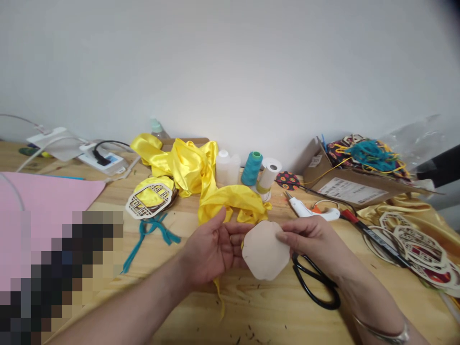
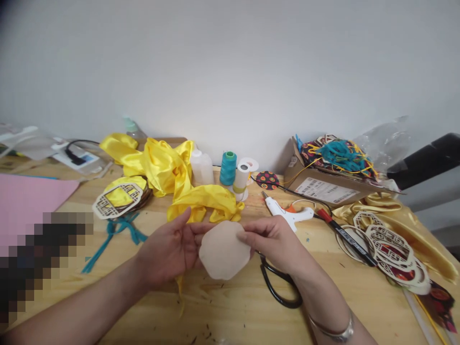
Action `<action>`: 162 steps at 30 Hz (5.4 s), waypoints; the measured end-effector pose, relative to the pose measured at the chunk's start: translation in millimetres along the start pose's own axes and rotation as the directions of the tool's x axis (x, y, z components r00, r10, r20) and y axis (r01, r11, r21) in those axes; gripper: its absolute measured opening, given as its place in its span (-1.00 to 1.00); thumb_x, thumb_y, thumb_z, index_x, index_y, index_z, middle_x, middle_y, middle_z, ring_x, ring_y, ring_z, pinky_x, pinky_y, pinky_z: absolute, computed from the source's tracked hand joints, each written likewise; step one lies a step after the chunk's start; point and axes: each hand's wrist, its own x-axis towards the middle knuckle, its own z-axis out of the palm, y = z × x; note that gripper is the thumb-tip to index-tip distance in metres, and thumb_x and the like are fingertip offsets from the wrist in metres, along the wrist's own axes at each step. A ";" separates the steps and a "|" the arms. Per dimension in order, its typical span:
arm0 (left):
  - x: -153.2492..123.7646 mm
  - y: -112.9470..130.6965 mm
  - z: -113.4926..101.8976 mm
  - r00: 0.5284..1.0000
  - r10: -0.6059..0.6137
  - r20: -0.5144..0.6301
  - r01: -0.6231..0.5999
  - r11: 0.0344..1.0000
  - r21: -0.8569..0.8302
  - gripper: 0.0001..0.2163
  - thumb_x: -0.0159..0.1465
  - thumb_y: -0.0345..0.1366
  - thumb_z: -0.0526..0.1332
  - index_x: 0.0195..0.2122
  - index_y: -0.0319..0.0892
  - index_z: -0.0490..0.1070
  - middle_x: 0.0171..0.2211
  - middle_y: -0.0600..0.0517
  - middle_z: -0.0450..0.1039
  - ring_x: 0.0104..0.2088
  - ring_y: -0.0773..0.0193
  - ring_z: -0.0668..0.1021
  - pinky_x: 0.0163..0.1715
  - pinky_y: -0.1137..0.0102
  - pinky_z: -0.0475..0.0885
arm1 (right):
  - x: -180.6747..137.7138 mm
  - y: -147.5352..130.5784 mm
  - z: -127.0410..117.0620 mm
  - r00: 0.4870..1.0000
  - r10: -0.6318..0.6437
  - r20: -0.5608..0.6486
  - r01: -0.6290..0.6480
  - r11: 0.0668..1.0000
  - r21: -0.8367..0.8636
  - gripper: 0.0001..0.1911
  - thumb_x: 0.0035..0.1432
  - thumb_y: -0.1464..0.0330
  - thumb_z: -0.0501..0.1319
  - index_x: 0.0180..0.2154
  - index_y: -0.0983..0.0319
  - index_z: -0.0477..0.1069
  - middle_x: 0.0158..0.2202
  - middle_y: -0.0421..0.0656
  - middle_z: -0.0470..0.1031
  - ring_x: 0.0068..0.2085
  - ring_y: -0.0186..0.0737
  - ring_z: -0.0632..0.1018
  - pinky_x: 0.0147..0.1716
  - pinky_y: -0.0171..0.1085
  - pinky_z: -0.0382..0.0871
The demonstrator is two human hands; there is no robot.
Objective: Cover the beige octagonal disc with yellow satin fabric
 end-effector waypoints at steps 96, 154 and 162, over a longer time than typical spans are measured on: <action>-4.4 -20.7 10.0 0.947 0.314 0.071 -0.263 0.627 0.733 -0.55 0.18 -0.54 0.15 0.05 0.04 0.38 -0.03 0.09 0.49 -0.04 0.22 0.47 -0.06 0.38 0.31 | 3.1 1.4 15.3 0.993 -0.093 0.074 0.086 0.993 0.084 -0.82 0.05 0.30 0.29 -0.29 0.22 0.56 -0.38 -0.18 0.55 -0.40 -0.34 0.48 -0.40 -0.38 0.35; 0.0 -9.6 10.6 0.970 0.242 -0.022 -0.203 0.855 0.477 -0.67 0.13 -0.51 0.16 -0.10 -0.19 0.52 -0.23 -0.10 0.60 -0.24 0.12 0.60 -0.23 0.25 0.49 | 16.5 14.4 9.0 0.986 0.093 -0.139 -0.067 0.981 0.182 -0.65 -0.10 0.17 0.36 -0.28 0.26 0.59 -0.45 -0.14 0.57 -0.47 -0.31 0.47 -0.47 -0.32 0.32; -1.5 -8.6 8.4 0.978 0.210 -0.012 -0.186 0.890 0.416 -0.67 0.13 -0.53 0.15 -0.10 -0.23 0.52 -0.25 -0.14 0.61 -0.25 0.11 0.60 -0.21 0.22 0.48 | 16.4 16.6 8.9 0.988 0.089 -0.123 -0.067 0.983 0.171 -0.69 -0.07 0.17 0.35 -0.34 0.28 0.58 -0.48 -0.16 0.54 -0.50 -0.34 0.43 -0.51 -0.35 0.26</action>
